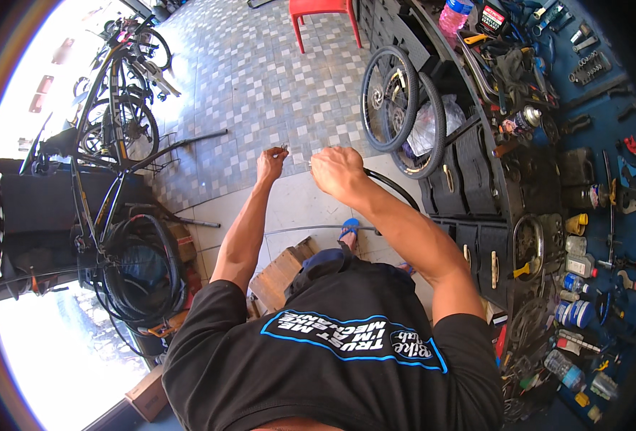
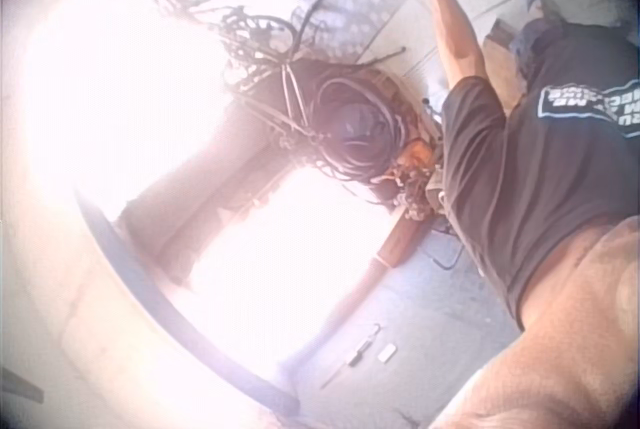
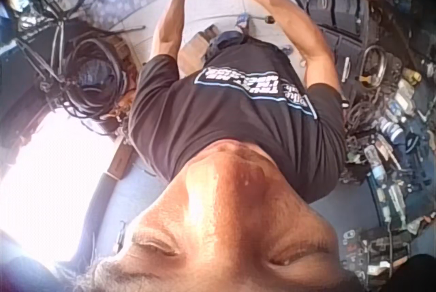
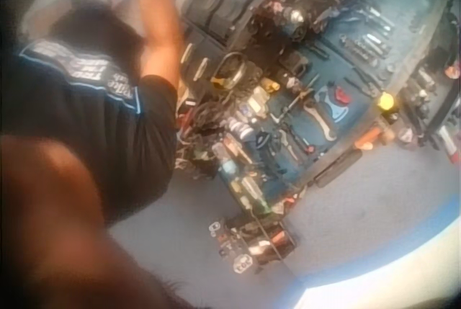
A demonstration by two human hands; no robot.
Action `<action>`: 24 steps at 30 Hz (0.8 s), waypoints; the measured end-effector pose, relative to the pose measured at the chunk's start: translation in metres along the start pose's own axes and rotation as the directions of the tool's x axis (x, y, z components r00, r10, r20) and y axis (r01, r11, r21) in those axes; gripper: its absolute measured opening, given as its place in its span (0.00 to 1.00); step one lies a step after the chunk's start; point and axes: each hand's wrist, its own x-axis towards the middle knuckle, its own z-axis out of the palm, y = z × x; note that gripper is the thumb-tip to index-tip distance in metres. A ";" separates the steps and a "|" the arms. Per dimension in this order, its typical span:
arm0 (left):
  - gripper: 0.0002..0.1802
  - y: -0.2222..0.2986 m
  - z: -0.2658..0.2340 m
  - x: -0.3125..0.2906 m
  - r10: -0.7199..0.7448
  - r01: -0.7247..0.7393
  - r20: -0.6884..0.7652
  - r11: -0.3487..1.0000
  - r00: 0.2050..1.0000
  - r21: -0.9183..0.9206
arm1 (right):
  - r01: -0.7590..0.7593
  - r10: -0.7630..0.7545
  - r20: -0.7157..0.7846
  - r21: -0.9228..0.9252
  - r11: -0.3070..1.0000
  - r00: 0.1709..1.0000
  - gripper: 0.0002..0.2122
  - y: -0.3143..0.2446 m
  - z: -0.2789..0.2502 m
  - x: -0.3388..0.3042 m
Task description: The person repeatedly scrubs small mechanical parts in a metal tray using a yellow-handled brush. They pick up each part, scrub it, and place it back in the tray. The person occasionally moves to the side to spray a part with a hose before returning to scrub it.
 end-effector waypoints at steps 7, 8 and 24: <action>0.17 -0.007 -0.004 -0.003 0.000 0.000 0.009 1.000 1.000 -0.001 | -0.031 0.030 0.029 0.027 0.999 0.999 0.16 -0.002 -0.013 -0.002; 0.17 -0.007 -0.004 -0.003 0.039 -0.038 -0.007 0.999 0.999 0.013 | -0.034 0.032 0.046 0.034 0.999 0.998 0.16 -0.002 -0.015 -0.002; 0.16 0.007 -0.004 -0.001 -0.243 0.421 0.344 0.491 0.907 -0.763 | -0.052 0.053 -0.135 0.009 0.999 0.989 0.16 0.014 0.004 -0.005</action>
